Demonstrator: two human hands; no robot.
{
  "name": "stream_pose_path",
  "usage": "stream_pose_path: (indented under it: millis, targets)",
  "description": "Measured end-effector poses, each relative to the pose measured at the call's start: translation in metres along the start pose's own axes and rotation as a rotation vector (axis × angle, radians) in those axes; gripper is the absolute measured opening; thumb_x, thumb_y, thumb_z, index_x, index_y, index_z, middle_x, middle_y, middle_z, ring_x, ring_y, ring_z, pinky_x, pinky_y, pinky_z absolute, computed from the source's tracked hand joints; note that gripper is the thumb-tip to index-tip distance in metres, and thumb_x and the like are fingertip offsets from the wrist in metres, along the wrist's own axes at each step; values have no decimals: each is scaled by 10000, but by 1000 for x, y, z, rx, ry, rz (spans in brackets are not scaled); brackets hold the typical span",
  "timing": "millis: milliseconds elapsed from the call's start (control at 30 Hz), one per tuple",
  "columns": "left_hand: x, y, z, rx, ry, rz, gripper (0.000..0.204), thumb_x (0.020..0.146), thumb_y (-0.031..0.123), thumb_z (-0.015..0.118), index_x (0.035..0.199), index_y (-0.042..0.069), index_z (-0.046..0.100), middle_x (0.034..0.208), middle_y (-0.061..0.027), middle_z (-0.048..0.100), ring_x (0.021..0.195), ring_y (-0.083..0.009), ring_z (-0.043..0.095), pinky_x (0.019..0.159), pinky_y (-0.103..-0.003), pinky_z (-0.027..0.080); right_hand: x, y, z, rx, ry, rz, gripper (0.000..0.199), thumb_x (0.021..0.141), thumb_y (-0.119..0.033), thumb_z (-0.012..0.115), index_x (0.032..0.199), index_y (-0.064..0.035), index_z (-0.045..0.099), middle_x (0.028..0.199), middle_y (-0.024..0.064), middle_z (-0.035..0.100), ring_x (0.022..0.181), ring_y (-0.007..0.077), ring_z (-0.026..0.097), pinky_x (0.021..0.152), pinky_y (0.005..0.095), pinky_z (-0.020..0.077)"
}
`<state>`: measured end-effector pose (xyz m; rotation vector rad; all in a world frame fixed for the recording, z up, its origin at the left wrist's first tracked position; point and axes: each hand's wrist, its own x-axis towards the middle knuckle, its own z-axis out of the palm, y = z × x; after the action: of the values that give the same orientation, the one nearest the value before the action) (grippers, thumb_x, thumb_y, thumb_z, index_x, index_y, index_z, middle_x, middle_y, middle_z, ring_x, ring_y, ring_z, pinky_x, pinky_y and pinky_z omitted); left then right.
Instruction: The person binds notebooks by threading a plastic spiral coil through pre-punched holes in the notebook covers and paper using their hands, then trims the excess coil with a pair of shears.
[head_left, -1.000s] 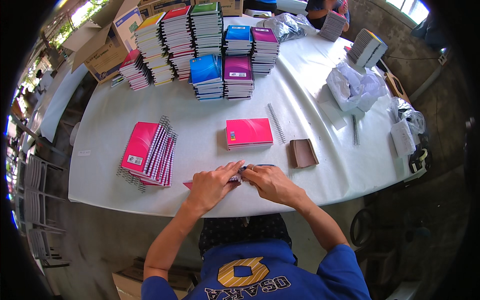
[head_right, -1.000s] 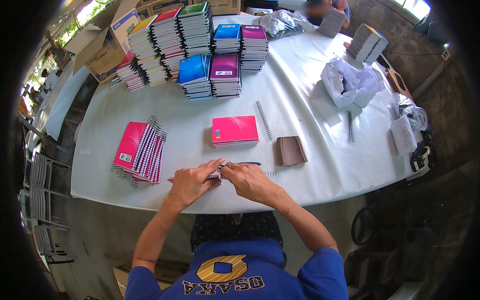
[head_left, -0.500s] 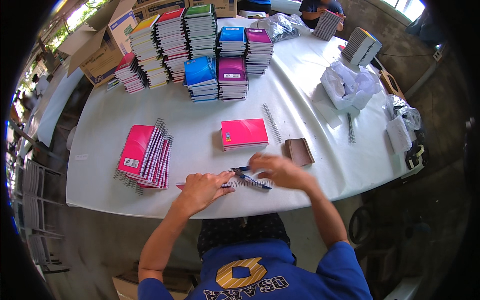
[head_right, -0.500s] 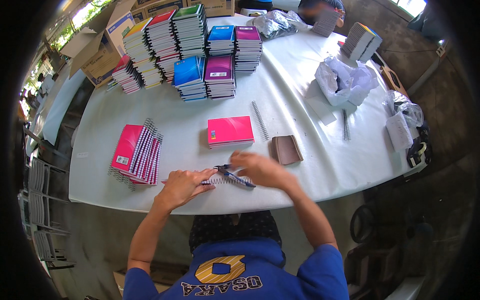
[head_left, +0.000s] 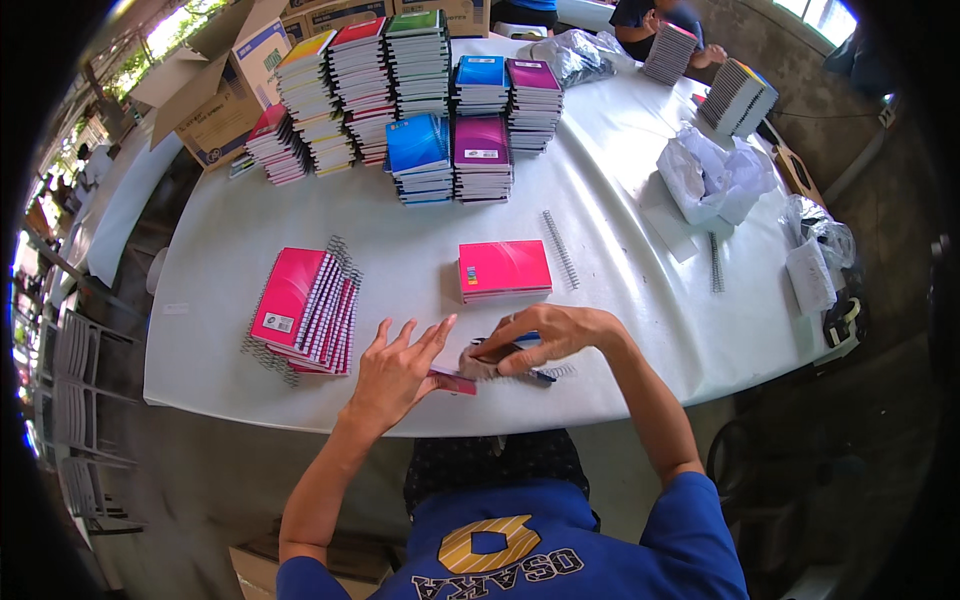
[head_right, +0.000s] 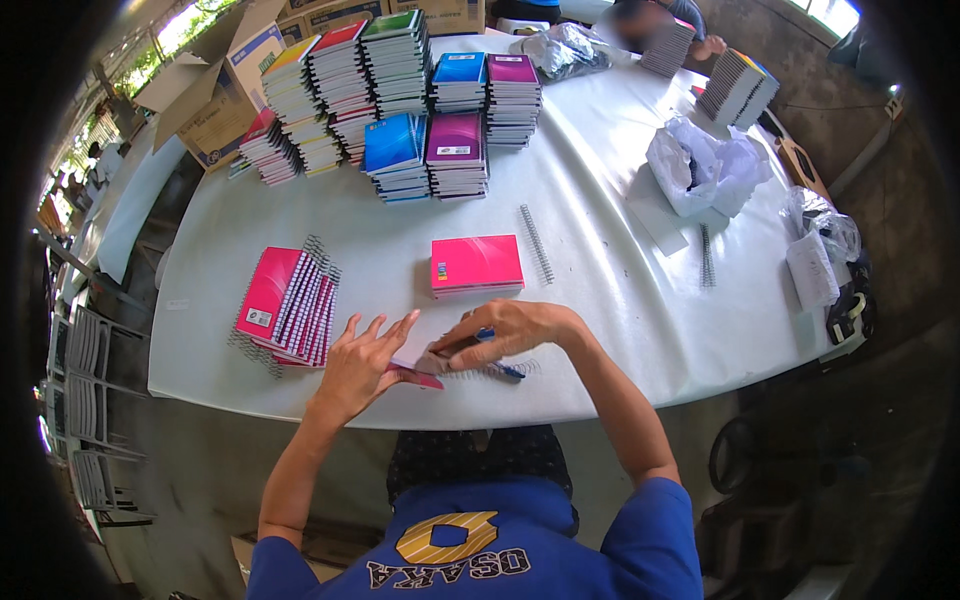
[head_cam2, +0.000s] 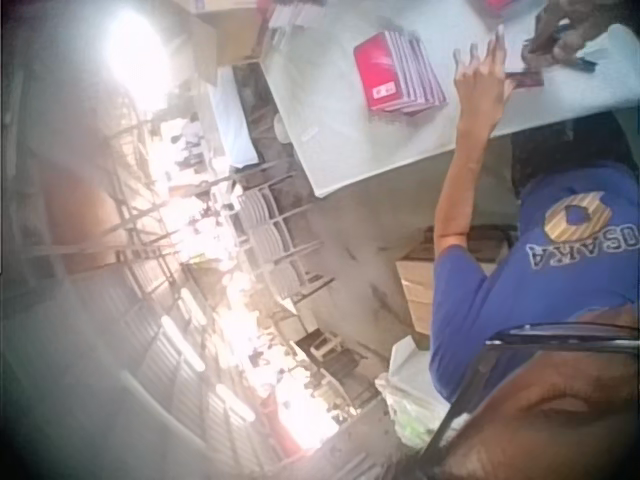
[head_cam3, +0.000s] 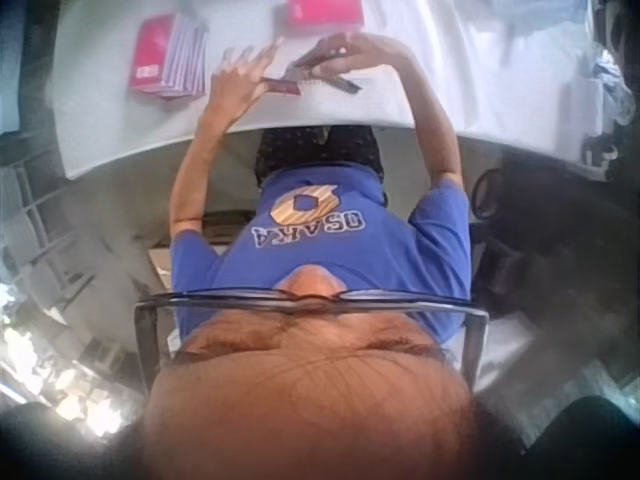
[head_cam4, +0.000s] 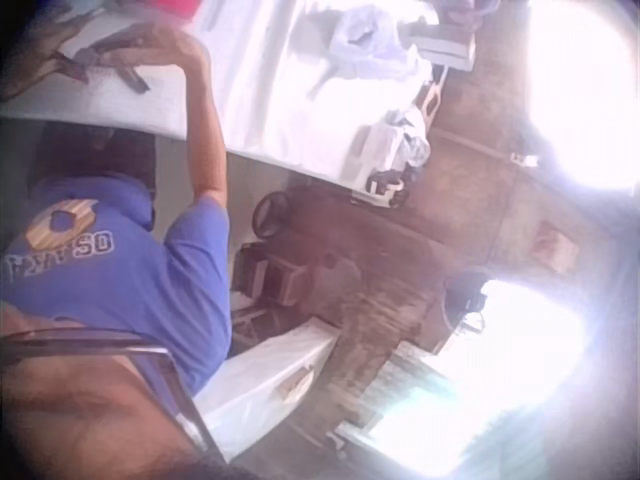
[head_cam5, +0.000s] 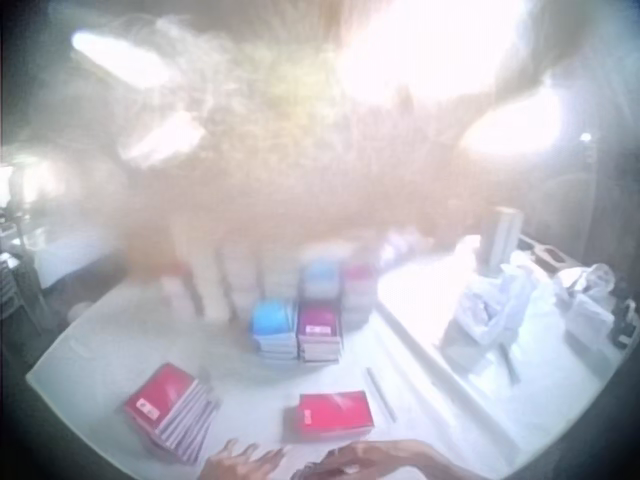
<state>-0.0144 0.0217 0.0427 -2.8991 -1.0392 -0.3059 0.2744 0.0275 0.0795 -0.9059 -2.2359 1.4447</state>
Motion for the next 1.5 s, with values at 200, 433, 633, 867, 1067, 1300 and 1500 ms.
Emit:
stream_pose_path:
  millis: [200,433,633,867,1067,1300,1500]
  targets:
    - [-4,-2,17,-41,-12,-27,856,731,318,797,1476,132,418,1179,-99,678,1107,-318,647,968,-463,503,7,11,1,62,-37,27,533,914,-463,643,1254,-54,667,1192,150,689,1077,275,645,965,363,475]
    - [-15,10,13,-125,-22,-40,936,718,407,781,1506,130,359,1145,-85,694,989,-259,693,739,-363,572,9,11,11,34,-58,21,516,914,-465,641,1227,-56,684,1143,169,705,1057,278,655,936,379,495]
    - [-10,0,16,-188,36,-83,1065,741,488,764,1553,84,205,901,-139,687,737,-290,700,612,-398,564,18,12,17,120,-33,-96,493,900,-438,663,1224,-67,690,1132,182,695,1011,293,655,907,383,499]
    - [18,-16,-1,-268,-342,-134,1091,794,501,735,1561,69,90,933,-169,674,766,-401,675,681,-462,549,20,10,18,125,56,-65,470,896,-400,674,1221,-61,691,1125,175,703,996,276,661,894,382,498]
    - [28,-30,7,-363,-305,-54,1095,810,504,726,1562,63,64,764,-230,658,768,-435,669,723,-507,532,21,12,12,55,111,-64,444,880,-385,701,1207,-86,705,1087,153,718,1001,260,665,912,369,493]
    - [46,-28,-11,-320,-403,-107,1080,821,497,723,1559,42,80,799,-250,665,822,-435,670,769,-502,530,28,16,9,-27,107,82,496,892,-427,673,1206,-44,692,1135,162,708,1063,265,650,937,365,479]
    - [33,-37,8,-173,-409,-78,643,868,568,623,1381,190,536,803,-160,692,742,-379,678,699,-476,542,6,8,5,-47,218,60,493,891,-428,690,1196,-41,696,1117,161,700,1021,265,652,876,362,503]
